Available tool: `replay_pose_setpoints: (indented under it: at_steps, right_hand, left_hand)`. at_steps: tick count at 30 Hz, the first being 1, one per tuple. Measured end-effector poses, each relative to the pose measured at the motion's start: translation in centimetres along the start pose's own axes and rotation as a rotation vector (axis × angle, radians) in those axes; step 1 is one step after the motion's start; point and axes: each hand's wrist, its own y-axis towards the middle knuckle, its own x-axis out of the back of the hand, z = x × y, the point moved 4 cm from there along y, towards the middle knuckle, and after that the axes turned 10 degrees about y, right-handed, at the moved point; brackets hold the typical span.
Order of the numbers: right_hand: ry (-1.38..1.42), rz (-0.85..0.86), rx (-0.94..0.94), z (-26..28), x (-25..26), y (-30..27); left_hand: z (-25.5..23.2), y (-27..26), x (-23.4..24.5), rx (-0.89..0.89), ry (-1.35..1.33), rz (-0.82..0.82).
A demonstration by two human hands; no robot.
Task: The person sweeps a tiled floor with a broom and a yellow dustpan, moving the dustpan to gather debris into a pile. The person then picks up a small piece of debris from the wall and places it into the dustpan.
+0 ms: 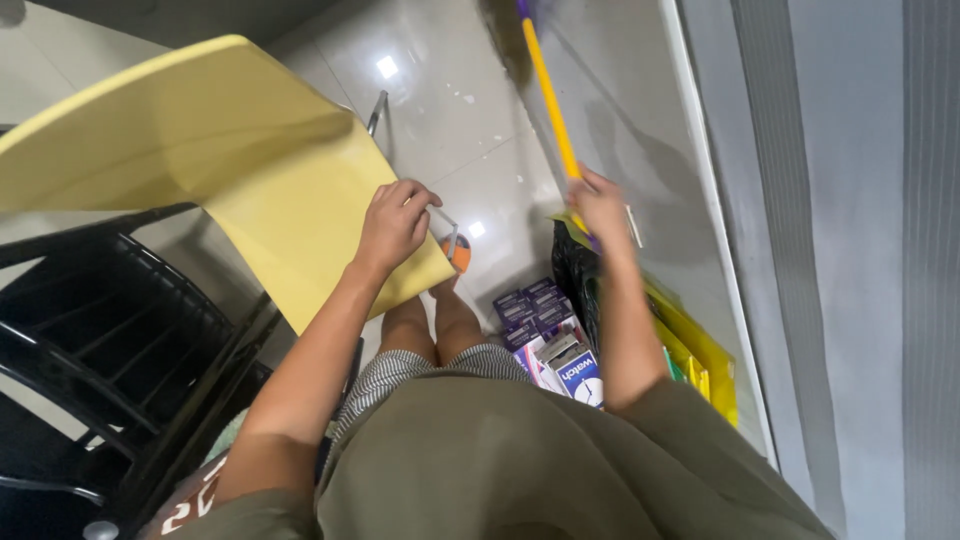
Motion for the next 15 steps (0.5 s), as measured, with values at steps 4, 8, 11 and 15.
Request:
replay_pose_setpoints:
  at_steps: [4, 8, 11, 15]
  right_hand:
    - [0.357, 0.036, -0.301, -5.2, -10.5, 5.1]
    - [0.448, 0.094, -0.519, -6.1, -12.9, 2.8]
    - [0.342, 0.134, -0.366, -1.6, -6.7, -2.6]
    - [0.363, 0.006, -0.369, 5.4, -0.1, -11.4]
  left_hand:
    - [-0.6, 0.2, -0.8, 0.000, -0.026, -0.017]
    - [-0.7, -0.6, -1.2, -0.011, -0.031, -0.009]
    - [-0.6, -0.9, -1.6, -0.017, -0.044, 0.006]
    - [-0.6, -1.4, -2.2, -0.021, -0.053, 0.028]
